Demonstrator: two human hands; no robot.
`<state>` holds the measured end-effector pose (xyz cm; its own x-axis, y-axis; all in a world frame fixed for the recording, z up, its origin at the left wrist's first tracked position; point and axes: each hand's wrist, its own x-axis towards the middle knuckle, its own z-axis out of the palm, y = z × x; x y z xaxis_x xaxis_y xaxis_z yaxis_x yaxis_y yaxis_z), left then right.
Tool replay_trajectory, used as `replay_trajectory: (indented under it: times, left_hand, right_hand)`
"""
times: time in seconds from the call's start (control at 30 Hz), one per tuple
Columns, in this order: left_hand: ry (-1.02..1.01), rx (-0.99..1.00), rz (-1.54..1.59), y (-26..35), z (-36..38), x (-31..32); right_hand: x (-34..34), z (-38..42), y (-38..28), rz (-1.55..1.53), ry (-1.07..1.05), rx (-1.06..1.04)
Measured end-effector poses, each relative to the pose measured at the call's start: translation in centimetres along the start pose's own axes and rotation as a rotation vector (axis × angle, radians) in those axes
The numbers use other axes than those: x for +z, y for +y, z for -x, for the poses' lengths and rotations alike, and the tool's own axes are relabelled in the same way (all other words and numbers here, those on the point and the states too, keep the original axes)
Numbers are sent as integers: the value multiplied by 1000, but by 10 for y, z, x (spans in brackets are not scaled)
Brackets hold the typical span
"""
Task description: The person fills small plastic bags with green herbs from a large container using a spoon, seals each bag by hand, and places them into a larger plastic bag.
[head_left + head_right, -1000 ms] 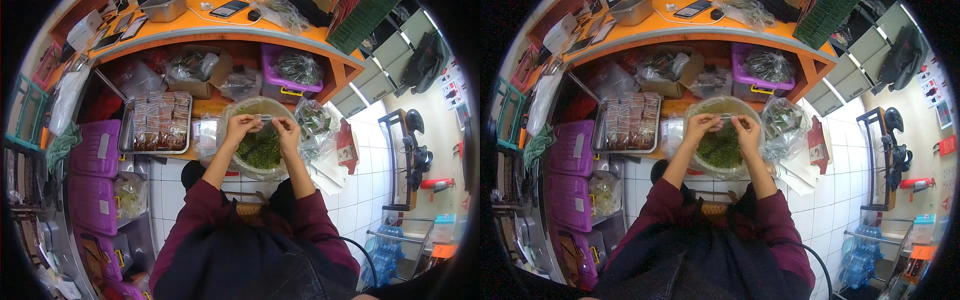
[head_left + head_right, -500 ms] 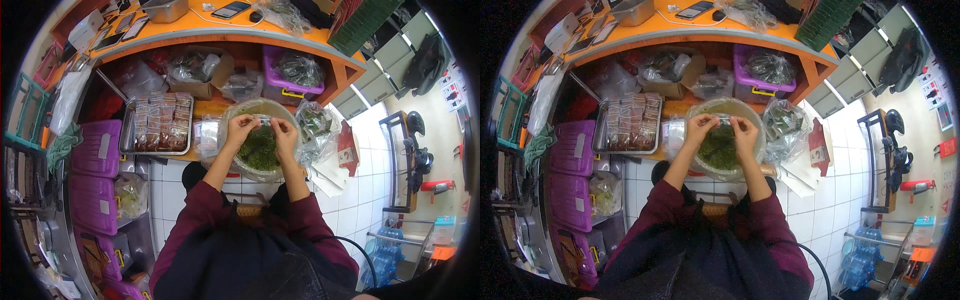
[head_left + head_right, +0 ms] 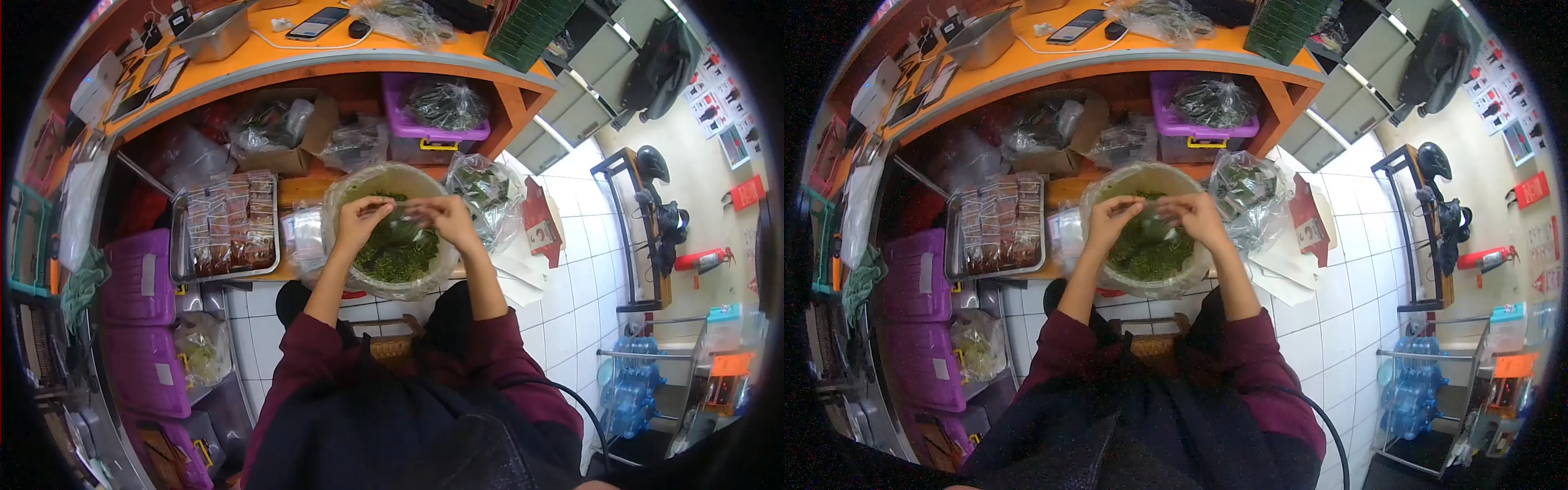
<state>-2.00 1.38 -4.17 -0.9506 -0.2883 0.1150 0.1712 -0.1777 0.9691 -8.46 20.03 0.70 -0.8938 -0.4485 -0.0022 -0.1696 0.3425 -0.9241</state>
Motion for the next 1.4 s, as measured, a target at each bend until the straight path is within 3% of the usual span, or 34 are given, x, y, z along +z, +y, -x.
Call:
replay_trajectory:
  times: [0.03,0.1,0.17,0.27,0.37,0.47,0.53,0.6,0.63,0.67,0.7,0.73,0.8,0.87,0.9,0.97,1.0,1.07,1.1,1.13,1.2,1.23,1.3,1.4]
  left_hand:
    - [4,-1,55,-2,-1,3]
    - [-47,23,-180,-3,-2,-1]
    - [-79,9,-336,-4,-3,-4]
    - [-92,-33,-439,-4,-3,-2]
    - [-87,38,-530,-9,-1,-4]
    - [-22,153,-542,-12,-4,-3]
    - [2,131,-423,-5,3,2]
    - [-38,-124,-137,23,23,23]
    - [-39,-236,13,42,33,35]
    - [-229,-376,386,56,45,42]
    - [-415,-497,763,68,60,47]
    - [-330,-515,763,80,75,54]
    - [-248,-456,813,94,97,45]
    - [-284,-294,893,102,109,27]
    - [-198,-288,794,102,112,26]
    - [-29,-306,608,92,123,36]
    - [-79,-425,701,84,129,43]
    - [-121,-512,819,91,139,68]
    - [-158,-564,875,94,141,79]
    - [-244,-475,785,81,136,82]
    - [-314,-308,630,93,119,80]
    - [-347,-219,554,103,106,78]
    - [-254,-201,218,123,72,86]
    - [-262,-125,37,97,-4,123]
  right_hand:
    - [-12,3,-13,168,32,-97]
    - [-28,15,-41,190,543,-549]
    - [-50,21,-53,322,838,-710]
    - [-82,12,-20,534,823,-792]
    - [-100,-6,111,875,366,-241]
    - [-66,15,105,691,530,224]
    - [-47,32,41,656,628,-308]
    - [-12,48,-30,388,610,-587]
    - [-4,54,-28,461,395,-832]
    - [8,61,-23,519,166,-1079]
    - [13,62,-29,614,-18,-976]
    - [19,62,-34,710,-194,-865]
    - [-2,51,-23,788,-59,-468]
    - [-18,43,-1,573,376,-539]
    - [-22,49,-2,428,555,-544]
    - [11,84,-35,274,464,-777]
    - [22,98,-45,198,430,-885]
    - [22,109,-30,498,185,-1003]
    - [16,110,-14,583,190,-904]
    - [10,111,2,675,190,-806]
    - [-31,92,54,680,438,-333]
    - [-53,88,81,534,535,-236]
    - [-90,85,124,222,713,-51]
    - [-104,58,133,472,961,-39]
